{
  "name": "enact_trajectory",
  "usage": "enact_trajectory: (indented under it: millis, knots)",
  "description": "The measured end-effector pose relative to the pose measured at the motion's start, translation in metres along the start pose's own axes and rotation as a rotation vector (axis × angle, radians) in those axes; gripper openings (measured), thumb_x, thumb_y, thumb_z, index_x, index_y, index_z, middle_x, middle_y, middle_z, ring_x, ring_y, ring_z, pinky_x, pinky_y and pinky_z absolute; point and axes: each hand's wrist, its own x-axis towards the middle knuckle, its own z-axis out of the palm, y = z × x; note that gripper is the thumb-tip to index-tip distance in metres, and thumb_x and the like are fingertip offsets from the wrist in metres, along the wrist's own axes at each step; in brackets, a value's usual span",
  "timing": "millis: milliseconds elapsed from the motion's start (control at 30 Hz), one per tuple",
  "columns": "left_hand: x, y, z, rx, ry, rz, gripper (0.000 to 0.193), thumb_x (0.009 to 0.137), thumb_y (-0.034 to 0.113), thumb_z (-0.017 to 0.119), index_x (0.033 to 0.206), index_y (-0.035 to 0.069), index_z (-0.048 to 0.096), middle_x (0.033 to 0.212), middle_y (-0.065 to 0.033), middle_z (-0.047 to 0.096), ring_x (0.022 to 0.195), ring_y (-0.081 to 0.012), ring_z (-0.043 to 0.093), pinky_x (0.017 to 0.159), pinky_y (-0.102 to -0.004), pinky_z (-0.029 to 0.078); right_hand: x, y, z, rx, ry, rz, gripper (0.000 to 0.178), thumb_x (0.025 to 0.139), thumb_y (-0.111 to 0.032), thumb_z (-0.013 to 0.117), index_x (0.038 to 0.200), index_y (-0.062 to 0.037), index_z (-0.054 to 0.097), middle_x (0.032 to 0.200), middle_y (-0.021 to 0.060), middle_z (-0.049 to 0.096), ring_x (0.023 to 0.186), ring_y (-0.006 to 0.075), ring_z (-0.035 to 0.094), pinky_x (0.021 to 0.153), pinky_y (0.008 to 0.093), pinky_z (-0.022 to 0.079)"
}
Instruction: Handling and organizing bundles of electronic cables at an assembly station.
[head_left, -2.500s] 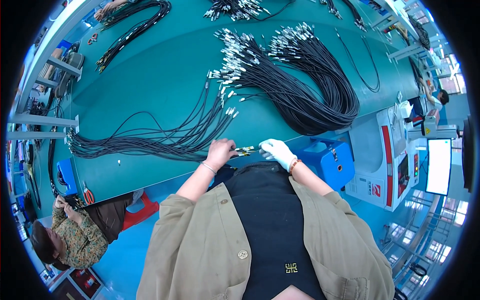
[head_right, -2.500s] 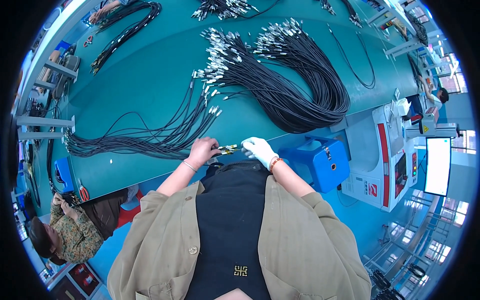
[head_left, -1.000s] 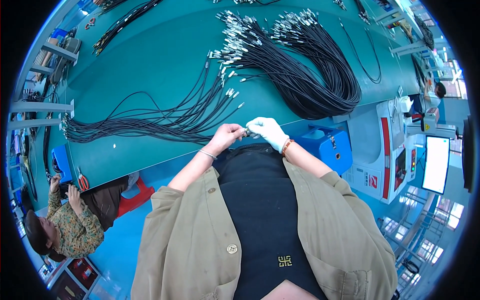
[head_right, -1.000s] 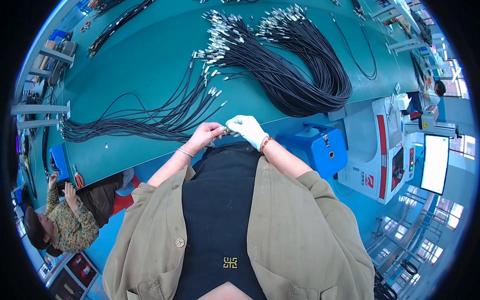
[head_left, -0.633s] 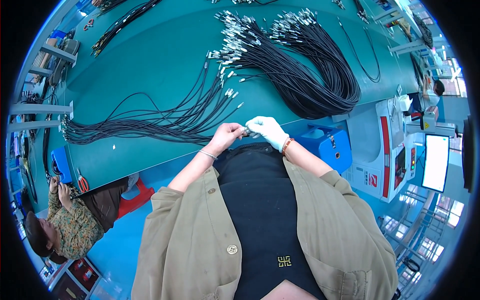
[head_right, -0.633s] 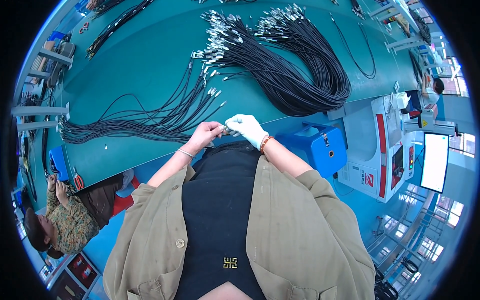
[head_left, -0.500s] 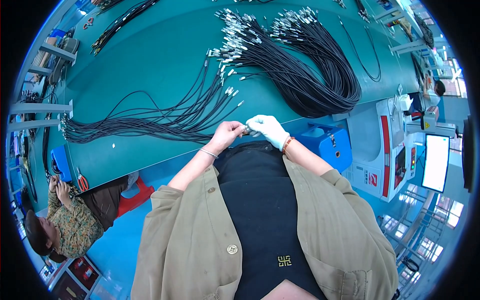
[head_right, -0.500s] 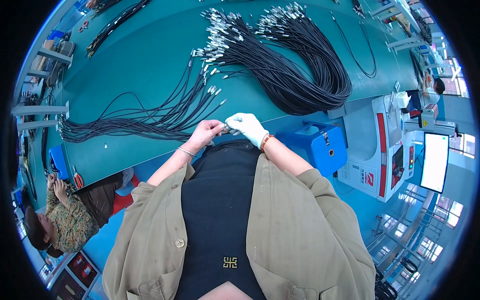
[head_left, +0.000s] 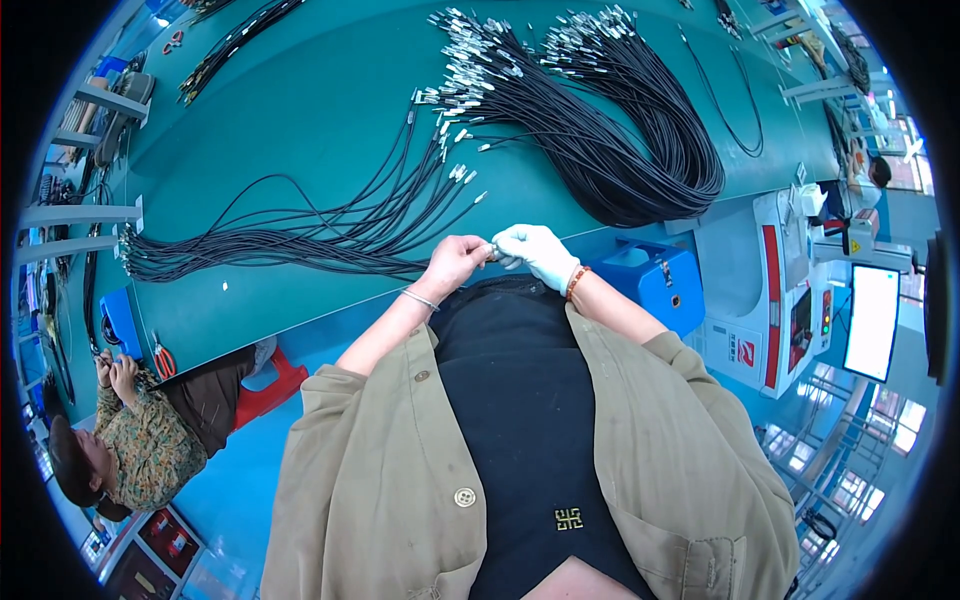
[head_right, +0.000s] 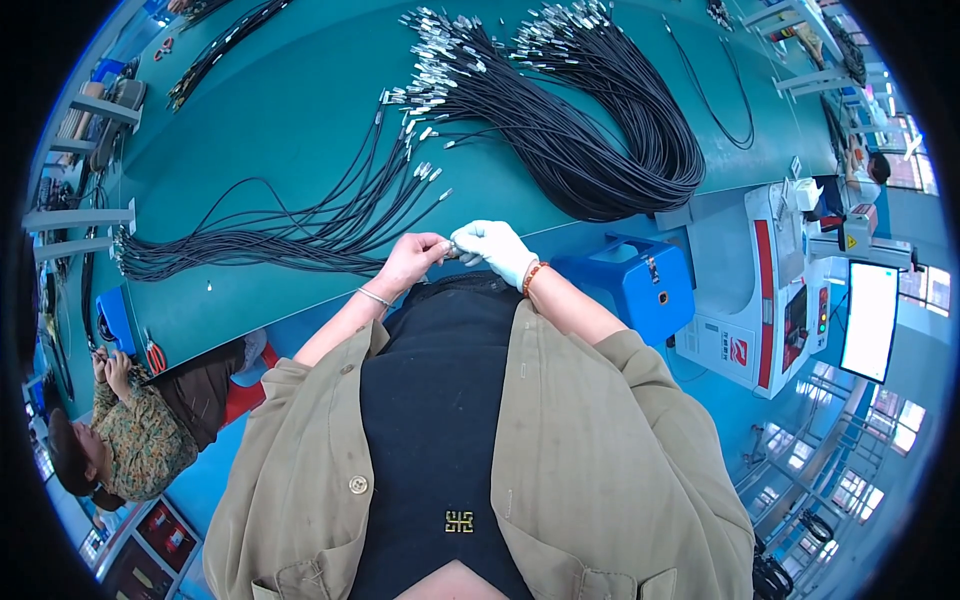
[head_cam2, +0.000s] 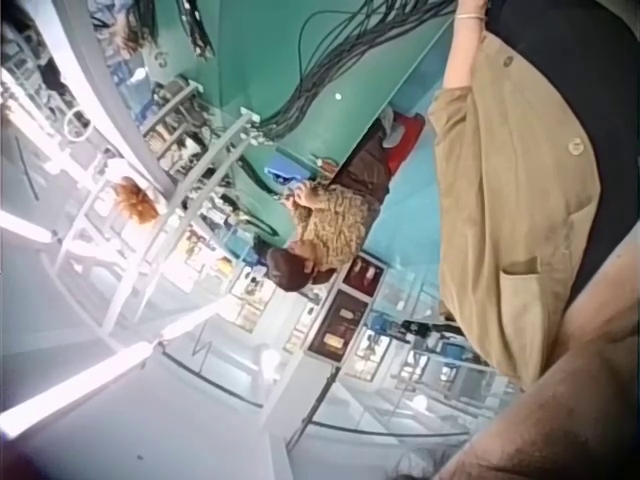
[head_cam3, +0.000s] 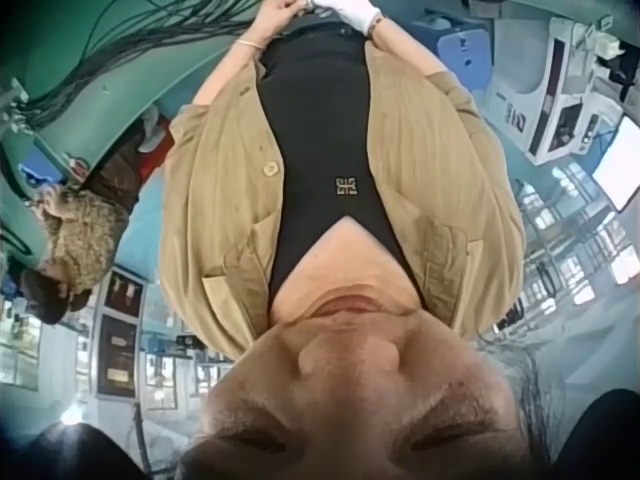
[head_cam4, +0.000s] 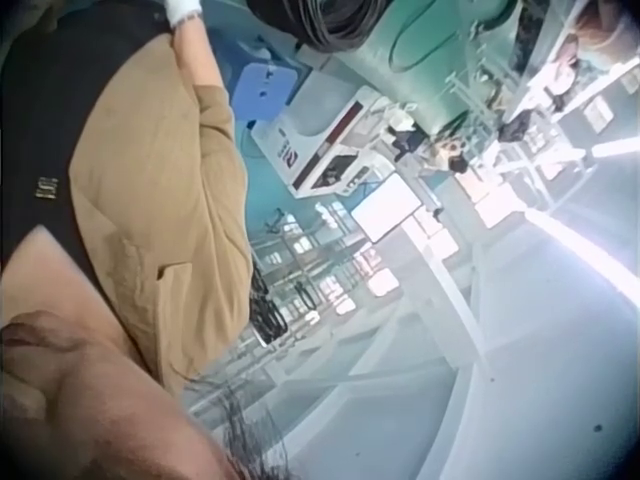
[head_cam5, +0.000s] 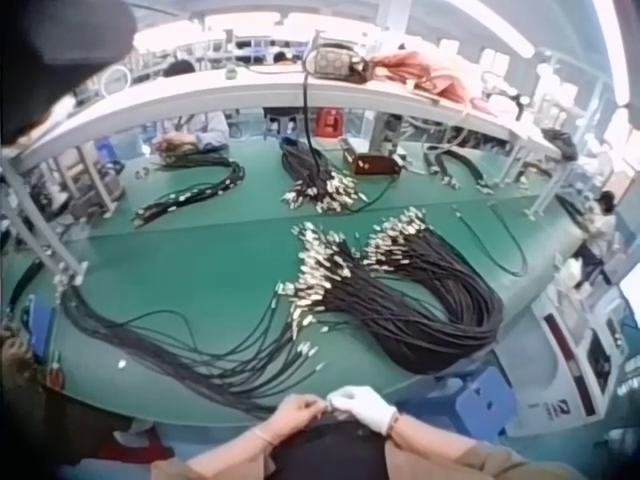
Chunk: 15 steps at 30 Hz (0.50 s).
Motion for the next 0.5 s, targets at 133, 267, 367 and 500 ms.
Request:
enact_trajectory:
  millis: [133,267,367,500]
  knots:
    - [0.003,-0.005,-0.001,0.061,0.023,0.020,0.016,0.080,0.020,0.057,0.080,0.005,0.065,0.066,-0.0031,0.060,0.058,-0.0130,0.052,0.056,-0.0262,0.041,0.001,-0.002,0.003,-0.048,0.032,0.014,0.025,0.084,-0.020,0.056,0.098,0.0014,0.058,0.087,0.0085,0.062,0.072,0.0122,0.058,0.066,0.0243,0.047]
    - [0.006,0.004,-0.009,0.461,0.241,0.298,0.014,0.078,0.020,0.059,0.081,0.007,0.066,0.072,-0.0053,0.061,0.064,-0.0200,0.056,0.059,-0.0301,0.044,0.015,-0.012,0.005,-0.092,0.149,0.031,0.025,0.085,-0.018,0.052,0.101,0.0019,0.056,0.091,0.0095,0.062,0.073,0.0128,0.058,0.067,0.0254,0.048]
    - [-0.001,0.027,-0.015,0.342,0.561,0.424,0.014,0.077,0.020,0.061,0.082,0.008,0.066,0.076,-0.0068,0.060,0.073,-0.0254,0.057,0.064,-0.0337,0.045,0.033,-0.020,0.000,-0.019,0.238,0.006,0.027,0.086,-0.017,0.051,0.105,0.0021,0.054,0.093,0.0099,0.062,0.076,0.0140,0.059,0.069,0.0259,0.048]
    - [0.012,-0.027,-0.021,0.366,0.360,0.316,0.014,0.076,0.021,0.062,0.082,0.008,0.066,0.076,-0.0076,0.059,0.074,-0.0254,0.057,0.065,-0.0339,0.045,0.043,-0.029,0.004,0.200,0.180,-0.121,0.031,0.086,-0.016,0.050,0.109,0.0026,0.052,0.095,0.0097,0.061,0.080,0.0165,0.059,0.072,0.0260,0.048]
